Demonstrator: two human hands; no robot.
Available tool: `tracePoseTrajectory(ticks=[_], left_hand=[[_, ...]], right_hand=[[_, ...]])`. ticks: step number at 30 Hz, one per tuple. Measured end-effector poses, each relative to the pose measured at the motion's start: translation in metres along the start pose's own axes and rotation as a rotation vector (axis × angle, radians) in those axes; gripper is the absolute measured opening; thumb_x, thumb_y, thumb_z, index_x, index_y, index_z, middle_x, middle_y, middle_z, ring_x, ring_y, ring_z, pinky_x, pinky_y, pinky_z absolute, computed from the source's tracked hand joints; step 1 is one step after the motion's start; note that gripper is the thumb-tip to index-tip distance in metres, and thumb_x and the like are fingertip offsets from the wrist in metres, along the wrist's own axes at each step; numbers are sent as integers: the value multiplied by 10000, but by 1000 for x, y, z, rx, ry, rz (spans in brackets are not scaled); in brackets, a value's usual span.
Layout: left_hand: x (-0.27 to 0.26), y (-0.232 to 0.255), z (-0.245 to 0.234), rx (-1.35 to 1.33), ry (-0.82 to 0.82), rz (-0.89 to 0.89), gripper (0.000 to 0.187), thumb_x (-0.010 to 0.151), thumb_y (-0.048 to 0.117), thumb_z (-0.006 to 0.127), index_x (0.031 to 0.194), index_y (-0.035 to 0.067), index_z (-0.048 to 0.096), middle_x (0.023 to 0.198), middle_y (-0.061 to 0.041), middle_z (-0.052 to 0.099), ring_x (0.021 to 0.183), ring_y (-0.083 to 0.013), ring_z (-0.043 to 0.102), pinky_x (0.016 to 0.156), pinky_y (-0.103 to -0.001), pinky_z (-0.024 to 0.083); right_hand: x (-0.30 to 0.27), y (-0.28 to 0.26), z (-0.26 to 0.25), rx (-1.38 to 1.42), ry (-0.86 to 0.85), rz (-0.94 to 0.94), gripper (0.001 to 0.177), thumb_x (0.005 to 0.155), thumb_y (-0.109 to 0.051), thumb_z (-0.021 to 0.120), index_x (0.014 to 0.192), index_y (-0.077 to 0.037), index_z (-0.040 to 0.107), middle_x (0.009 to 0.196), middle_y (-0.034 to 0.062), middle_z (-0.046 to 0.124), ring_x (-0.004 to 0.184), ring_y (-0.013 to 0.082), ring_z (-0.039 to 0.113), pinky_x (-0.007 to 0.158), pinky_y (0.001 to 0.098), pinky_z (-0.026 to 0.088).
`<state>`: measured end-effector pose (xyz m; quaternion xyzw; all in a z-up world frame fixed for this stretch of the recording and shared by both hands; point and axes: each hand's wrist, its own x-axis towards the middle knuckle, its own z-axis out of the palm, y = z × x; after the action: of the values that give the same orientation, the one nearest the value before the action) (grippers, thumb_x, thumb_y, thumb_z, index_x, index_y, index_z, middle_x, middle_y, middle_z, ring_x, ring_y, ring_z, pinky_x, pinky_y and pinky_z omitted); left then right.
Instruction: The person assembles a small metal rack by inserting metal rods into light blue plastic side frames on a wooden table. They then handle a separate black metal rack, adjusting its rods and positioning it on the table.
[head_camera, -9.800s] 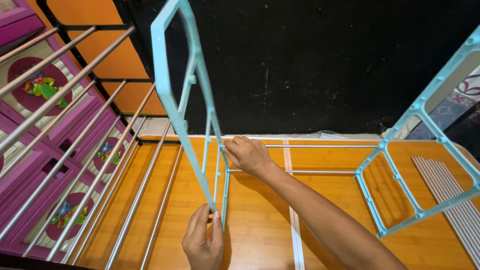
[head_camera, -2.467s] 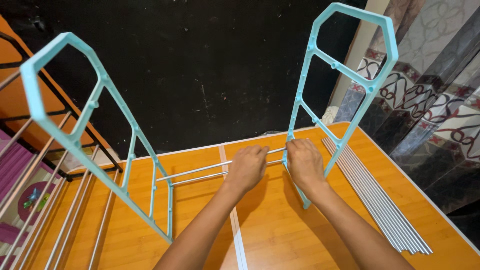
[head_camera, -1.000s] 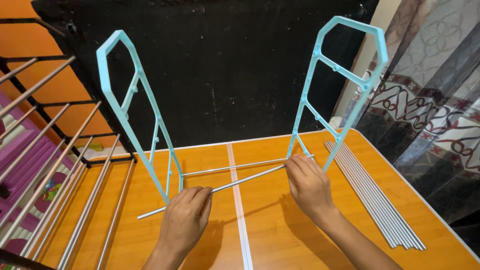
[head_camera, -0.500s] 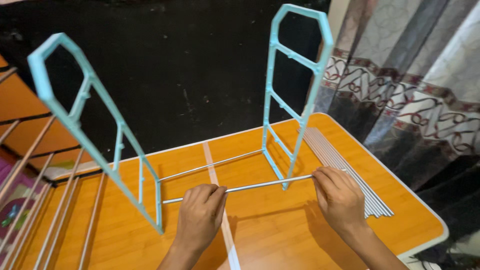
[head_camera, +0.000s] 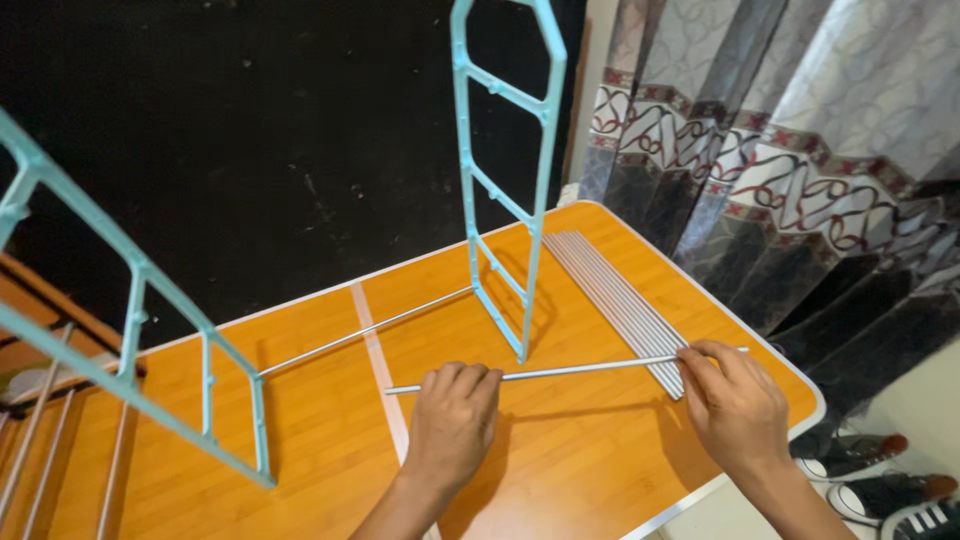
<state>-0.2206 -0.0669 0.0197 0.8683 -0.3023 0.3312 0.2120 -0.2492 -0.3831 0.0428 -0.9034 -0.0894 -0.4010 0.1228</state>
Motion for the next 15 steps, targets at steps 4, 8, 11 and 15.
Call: tracePoseTrajectory(ticks=[4,8,11,15], left_hand=[[9,13,29,-65,-41,29,321,756,35,700,1076,13,708,1005,-95,672,952,-287,599,808,-421,462],[25,29,65,-122,-101,51,280,781,46,682,1058,17,708,959,-100,654,928,-294,593,797,-418,467],[39,44,94,-163,-103,89,254,795,53,668,1044,26,707,943,-94,646,922,-292,588,794,-420,469],[60,61,130,-202,-131,123,179,814,66,663,988,39,696,913,-99,632,910,-300,579,794,-428,472]], right_hand=[[-13,27,-8,-62,0,-12,177,819,-106,760,988,-59,745,1006,49,705,883,269,679,777,379,529],[-25,58,-17,-150,-9,37,152,836,-116,741,982,-76,744,1021,39,705,916,271,682,814,378,538],[-37,83,-26,-173,-26,107,149,859,-117,731,1004,-82,742,1047,33,707,940,261,686,822,366,540],[-52,110,-34,-267,-69,207,178,873,-137,729,1043,-89,751,1069,29,709,953,259,687,818,370,543]])
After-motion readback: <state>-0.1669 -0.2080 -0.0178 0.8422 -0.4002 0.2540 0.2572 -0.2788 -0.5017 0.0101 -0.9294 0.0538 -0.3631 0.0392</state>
